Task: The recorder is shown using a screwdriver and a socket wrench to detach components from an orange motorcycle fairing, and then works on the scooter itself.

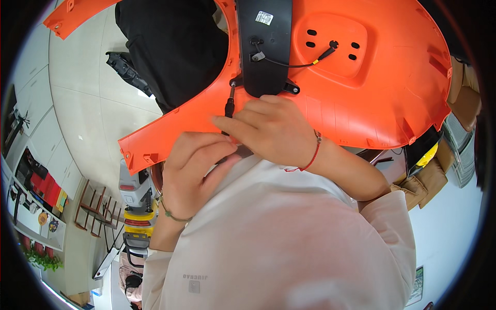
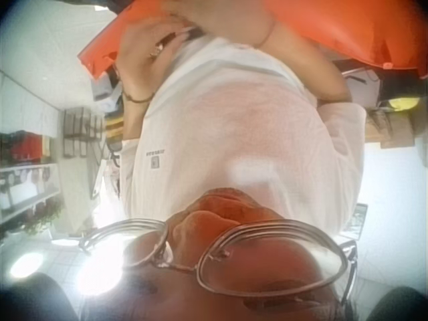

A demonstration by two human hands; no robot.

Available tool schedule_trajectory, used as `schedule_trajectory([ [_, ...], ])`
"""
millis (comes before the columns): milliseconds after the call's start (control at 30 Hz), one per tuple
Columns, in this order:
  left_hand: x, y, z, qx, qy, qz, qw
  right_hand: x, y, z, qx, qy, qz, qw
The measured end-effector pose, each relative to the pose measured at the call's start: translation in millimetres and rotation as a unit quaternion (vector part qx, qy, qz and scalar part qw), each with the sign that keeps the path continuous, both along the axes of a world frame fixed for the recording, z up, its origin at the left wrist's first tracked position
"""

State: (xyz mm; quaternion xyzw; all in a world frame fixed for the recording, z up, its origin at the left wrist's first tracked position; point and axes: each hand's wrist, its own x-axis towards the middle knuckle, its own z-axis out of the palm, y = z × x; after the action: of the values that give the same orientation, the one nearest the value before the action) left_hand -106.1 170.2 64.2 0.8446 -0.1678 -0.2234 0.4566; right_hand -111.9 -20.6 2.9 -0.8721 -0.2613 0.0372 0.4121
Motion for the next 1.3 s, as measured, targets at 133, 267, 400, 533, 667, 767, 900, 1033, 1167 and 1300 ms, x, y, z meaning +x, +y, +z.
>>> schedule_trajectory([
  [133, -0.3, -7.2, -0.5, -0.023, -0.008, 0.035, 0.999, -0.4, -1.3, -2.0, -0.007, 0.012, -0.015, 1.000],
  [267, -11.9, -3.7, -4.6, -0.046, 0.060, 0.121, 0.990, -0.4, 6.3, -3.2, -0.042, -0.003, -0.028, 0.999],
  [400, -17.2, -1.0, -5.1, -0.083, 0.105, 0.175, 0.975, -0.1, 5.5, -4.7, -0.011, 0.000, -0.018, 1.000],
  [533, -4.2, -3.1, 6.6, 0.009, 0.048, 0.021, 0.999, -0.2, -1.1, 0.1, -0.034, 0.009, 0.037, 0.999],
  [667, -7.4, -8.2, 4.2, 0.015, 0.024, 0.033, 0.999, 4.7, -1.2, -3.7, -0.015, -0.001, 0.001, 1.000],
  [767, -8.2, -8.1, 1.3, -0.024, 0.010, 0.055, 0.998, 4.5, 1.0, -7.2, -0.015, 0.008, -0.031, 0.999],
  [900, -2.4, -4.8, 0.6, -0.044, 0.015, 0.023, 0.999, 4.0, -0.8, -4.6, -0.011, 0.001, -0.023, 1.000],
  [1033, -1.3, -2.4, 3.4, -0.016, -0.014, -0.075, 0.997, 6.2, -5.4, 5.0, -0.045, 0.010, 0.024, 0.999],
  [1167, -5.9, -5.9, -0.5, -0.007, -0.024, -0.045, 0.999, 7.9, -5.5, 2.7, -0.052, -0.003, 0.010, 0.999],
  [1300, -13.2, 0.4, -3.8, -0.011, 0.020, 0.083, 0.996, 10.3, -3.0, 3.2, -0.075, -0.006, 0.003, 0.997],
])
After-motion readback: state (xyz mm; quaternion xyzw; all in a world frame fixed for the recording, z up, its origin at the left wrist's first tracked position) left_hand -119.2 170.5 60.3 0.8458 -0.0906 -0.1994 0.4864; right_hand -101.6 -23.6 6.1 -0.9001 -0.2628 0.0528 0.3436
